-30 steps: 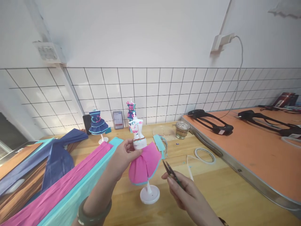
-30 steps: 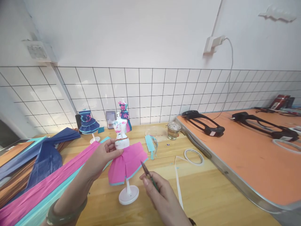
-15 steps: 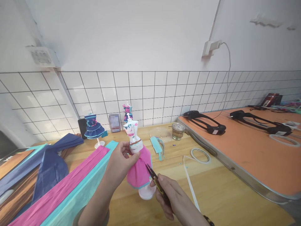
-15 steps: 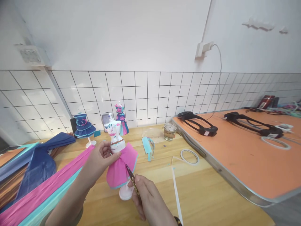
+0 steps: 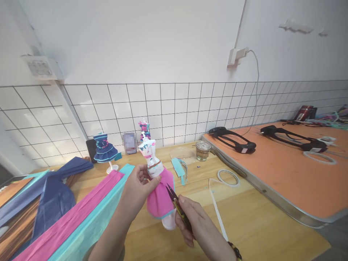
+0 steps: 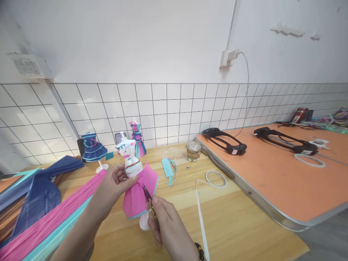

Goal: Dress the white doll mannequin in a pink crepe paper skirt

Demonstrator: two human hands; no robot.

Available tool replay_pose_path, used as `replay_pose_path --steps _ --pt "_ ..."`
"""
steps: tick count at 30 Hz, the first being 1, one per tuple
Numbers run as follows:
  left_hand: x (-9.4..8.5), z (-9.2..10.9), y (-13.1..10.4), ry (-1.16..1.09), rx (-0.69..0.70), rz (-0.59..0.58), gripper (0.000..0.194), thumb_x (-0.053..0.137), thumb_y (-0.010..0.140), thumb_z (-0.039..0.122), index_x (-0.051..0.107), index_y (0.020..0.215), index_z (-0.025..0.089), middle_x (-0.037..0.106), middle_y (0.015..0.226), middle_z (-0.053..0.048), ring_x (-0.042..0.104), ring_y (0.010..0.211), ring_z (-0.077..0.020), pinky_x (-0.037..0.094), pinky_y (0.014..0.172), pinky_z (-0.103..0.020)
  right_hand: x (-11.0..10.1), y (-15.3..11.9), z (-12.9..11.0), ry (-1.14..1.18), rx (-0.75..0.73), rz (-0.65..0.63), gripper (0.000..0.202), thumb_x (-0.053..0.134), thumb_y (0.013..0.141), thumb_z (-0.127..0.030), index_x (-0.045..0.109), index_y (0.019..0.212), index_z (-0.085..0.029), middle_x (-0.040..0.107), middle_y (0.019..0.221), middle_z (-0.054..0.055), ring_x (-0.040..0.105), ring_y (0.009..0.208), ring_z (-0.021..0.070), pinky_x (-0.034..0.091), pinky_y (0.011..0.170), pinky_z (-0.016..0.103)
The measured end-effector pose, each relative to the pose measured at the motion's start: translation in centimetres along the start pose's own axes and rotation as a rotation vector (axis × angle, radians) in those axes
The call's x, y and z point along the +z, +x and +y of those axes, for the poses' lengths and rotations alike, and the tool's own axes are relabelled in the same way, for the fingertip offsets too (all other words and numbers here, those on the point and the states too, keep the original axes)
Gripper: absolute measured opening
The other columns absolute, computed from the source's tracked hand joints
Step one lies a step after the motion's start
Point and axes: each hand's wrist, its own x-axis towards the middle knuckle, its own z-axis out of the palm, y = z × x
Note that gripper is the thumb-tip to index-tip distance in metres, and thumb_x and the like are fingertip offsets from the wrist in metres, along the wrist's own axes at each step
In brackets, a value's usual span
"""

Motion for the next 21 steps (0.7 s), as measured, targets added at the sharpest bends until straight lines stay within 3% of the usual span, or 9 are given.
replay_pose_path --steps 15,21 --pt "-0.08 0.02 -0.19 -0.051 -0.036 -0.075 0.043 0.071 0.066 0.034 0.053 0.101 0.017 0.065 0.103 -0.01 0.06 0.096 -0.0231 0.047 0.082 -0.035 -0.1 0.61 0.22 -0.001 -0.063 0.007 0.046 0.032 0.087 -0.059 0.037 0.064 -0.02 0.036 0.043 -0.009 0.026 0.034 0.0046 0.022 0.038 0.02" --pt "-0.11 0.07 -0.29 -0.105 -0.048 -0.102 0.044 0.07 0.067 0.034 0.052 0.104 0.018 0.063 0.107 -0.009 0.059 0.099 -0.0224 0.046 0.084 -0.035 0.22 0.71 -0.28 0.017 -0.084 0.004 0.046 0.035 0.085 -0.061 0.036 0.063 -0.021 0.031 0.043 -0.009 0.025 0.036 0.0052 0.02 0.038 0.021"
